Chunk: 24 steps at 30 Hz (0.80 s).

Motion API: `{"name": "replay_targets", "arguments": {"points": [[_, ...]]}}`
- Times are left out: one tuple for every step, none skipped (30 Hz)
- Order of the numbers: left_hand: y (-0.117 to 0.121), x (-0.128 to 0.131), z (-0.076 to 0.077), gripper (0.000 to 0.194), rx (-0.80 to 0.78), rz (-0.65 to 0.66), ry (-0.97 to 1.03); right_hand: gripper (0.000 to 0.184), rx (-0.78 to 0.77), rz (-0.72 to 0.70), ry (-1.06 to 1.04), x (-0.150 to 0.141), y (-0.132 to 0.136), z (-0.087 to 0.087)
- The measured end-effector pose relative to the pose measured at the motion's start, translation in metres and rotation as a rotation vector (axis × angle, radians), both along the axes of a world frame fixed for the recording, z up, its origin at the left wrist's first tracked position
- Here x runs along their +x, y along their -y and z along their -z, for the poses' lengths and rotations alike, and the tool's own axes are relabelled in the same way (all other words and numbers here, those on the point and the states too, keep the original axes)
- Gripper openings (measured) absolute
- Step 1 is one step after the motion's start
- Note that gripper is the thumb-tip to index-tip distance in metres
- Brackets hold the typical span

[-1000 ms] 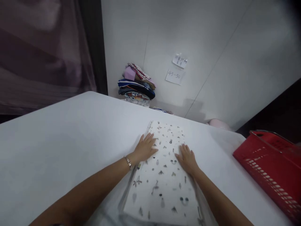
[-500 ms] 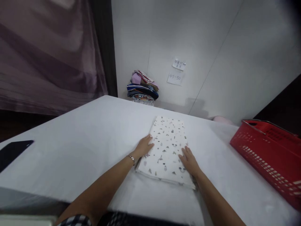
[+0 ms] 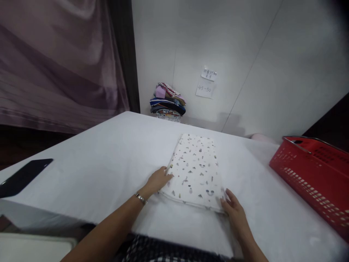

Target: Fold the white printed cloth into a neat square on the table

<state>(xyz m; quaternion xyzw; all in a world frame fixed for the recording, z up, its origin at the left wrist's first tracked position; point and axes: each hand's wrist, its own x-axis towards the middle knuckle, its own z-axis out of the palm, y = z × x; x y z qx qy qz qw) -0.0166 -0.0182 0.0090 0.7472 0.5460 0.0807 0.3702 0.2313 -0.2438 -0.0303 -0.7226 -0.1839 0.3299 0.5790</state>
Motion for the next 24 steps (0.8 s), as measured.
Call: {"name": "replay_targets", "arguments": {"points": [[0.003,-0.003,-0.002,0.054,-0.024,0.004,-0.008,0.088,0.002,0.000,-0.050,-0.002,0.002,-0.003],[0.006,-0.005,-0.003,0.050,-0.036,0.006,-0.013,0.089,0.006,0.006,-0.077,-0.004,0.004,-0.005],[0.008,-0.007,-0.005,0.046,-0.039,0.002,-0.013,0.089,0.008,0.013,-0.089,-0.005,0.004,-0.008],[0.009,-0.008,-0.006,0.044,-0.040,-0.009,-0.008,0.091,0.006,0.010,-0.094,-0.006,0.004,-0.009],[0.010,-0.009,-0.007,0.042,-0.042,-0.028,0.006,0.092,0.000,-0.007,-0.095,-0.007,0.003,-0.011],[0.010,-0.009,-0.007,0.042,-0.053,-0.051,0.035,0.093,-0.007,-0.031,-0.088,-0.007,0.002,-0.013],[0.010,-0.009,-0.008,0.043,-0.081,-0.074,0.076,0.093,-0.022,-0.063,-0.074,-0.005,0.002,-0.015],[0.012,-0.009,-0.008,0.045,-0.132,-0.093,0.130,0.091,-0.040,-0.094,-0.051,-0.002,0.001,-0.017],[0.015,-0.008,-0.009,0.047,-0.208,-0.105,0.197,0.089,-0.059,-0.114,-0.015,0.003,0.002,-0.020],[0.021,-0.007,-0.009,0.049,-0.308,-0.106,0.280,0.087,-0.077,-0.117,0.034,0.010,0.004,-0.023],[0.029,-0.005,-0.008,0.050,-0.428,-0.094,0.372,0.085,-0.093,-0.108,0.087,0.020,0.006,-0.027],[0.041,-0.001,-0.007,0.050,-0.557,-0.078,0.466,0.084,-0.105,-0.080,0.143,0.032,0.010,-0.032],[0.056,0.005,-0.005,0.050,-0.682,-0.048,0.578,0.083,-0.109,-0.046,0.190,0.047,0.014,-0.036],[0.073,0.013,-0.002,0.050,-0.801,-0.004,0.665,0.083,-0.108,0.000,0.222,0.064,0.018,-0.039],[0.091,0.023,0.002,0.050,-0.887,0.021,0.740,0.082,-0.094,0.056,0.241,0.082,0.023,-0.042],[0.110,0.034,0.007,0.050,-0.967,0.030,0.792,0.082,-0.082,0.118,0.234,0.101,0.028,-0.043],[0.128,0.047,0.013,0.050,-1.056,0.058,0.814,0.081,-0.073,0.151,0.221,0.118,0.033,-0.043],[0.145,0.059,0.019,0.051,-1.158,0.078,0.811,0.080,-0.076,0.193,0.203,0.134,0.038,-0.042],[0.158,0.070,0.025,0.051,-1.259,0.106,0.800,0.079,-0.110,0.250,0.216,0.145,0.042,-0.040],[0.168,0.080,0.030,0.050,-1.327,0.130,0.799,0.077,-0.181,0.287,0.275,0.151,0.047,-0.037],[0.176,0.087,0.035,0.048,-1.357,0.151,0.810,0.075,-0.259,0.311,0.373,0.151,0.052,-0.034],[0.180,0.092,0.038,0.046,-1.370,0.159,0.809,0.073,-0.333,0.309,0.495,0.146,0.057,-0.031],[0.182,0.095,0.039,0.044,-1.367,0.166,0.808,0.072,-0.380,0.274,0.635,0.134,0.062,-0.027],[0.182,0.095,0.039,0.042,-1.354,0.169,0.803,0.070,-0.346,0.231,0.761,0.118,0.067,-0.023]]}}
